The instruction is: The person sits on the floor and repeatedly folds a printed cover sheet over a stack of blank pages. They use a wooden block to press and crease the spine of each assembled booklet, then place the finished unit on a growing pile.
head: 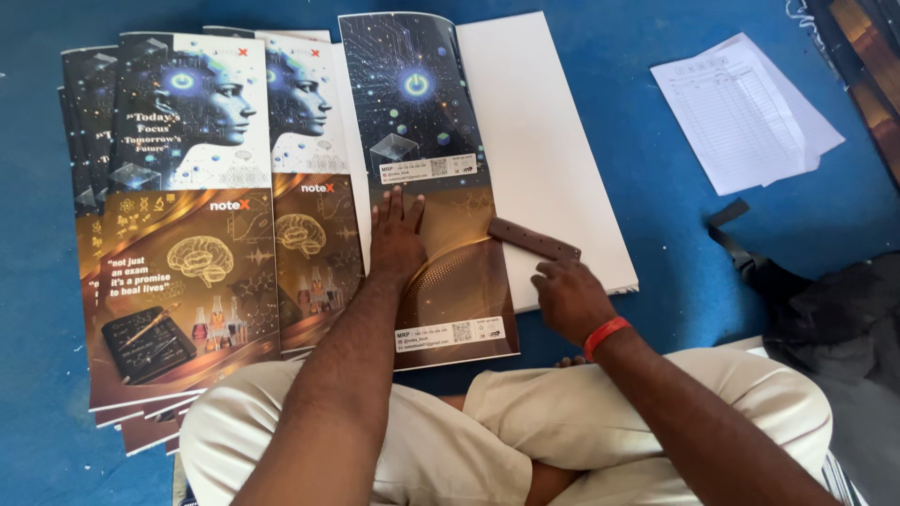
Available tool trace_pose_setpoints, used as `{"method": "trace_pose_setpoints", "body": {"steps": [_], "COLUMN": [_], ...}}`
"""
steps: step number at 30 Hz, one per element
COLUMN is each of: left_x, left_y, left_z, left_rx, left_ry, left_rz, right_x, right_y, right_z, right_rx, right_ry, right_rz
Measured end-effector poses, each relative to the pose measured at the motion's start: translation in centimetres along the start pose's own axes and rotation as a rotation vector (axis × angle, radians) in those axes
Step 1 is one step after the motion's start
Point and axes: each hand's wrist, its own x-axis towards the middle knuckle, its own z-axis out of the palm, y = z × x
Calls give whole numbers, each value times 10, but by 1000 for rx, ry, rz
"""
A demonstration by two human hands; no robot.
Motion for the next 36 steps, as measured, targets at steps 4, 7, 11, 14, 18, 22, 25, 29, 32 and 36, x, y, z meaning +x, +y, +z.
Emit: {"method": "trace_pose_setpoints", "body": {"steps": [4,7,11,14,18,22,25,29,32,36], "left_x": [-14,-23,-33,-39,-39,-39,-42,-42,-40,-39], "left_y": [4,6,11,13,13,16,17,18,18,19], "left_z": [0,-3,1,7,6,3,1,0,2,0], "left_rx": [26,-9,27,71,85,92,83,96,100,130], "left_ry": [17,19,152,256,258,259,271,248,238,192], "left_rz": [23,1,37,62,75,71,75,63,68,60], "right_x": [6,17,34,49,62,70,62,37,33,49], "right_y": [6,9,9,10,10,16,12,-10,-17,-17], "right_z": [2,2,14,18,16,36,51,48,36,28], "right_rx": [226,297,289,252,182,117,14,-94,-151,-133], "right_ry": [47,88,254,194,-20,74,144,21,-184,-311], "right_rz": [223,235,38,89,212,138,-6,110,177,190]}}
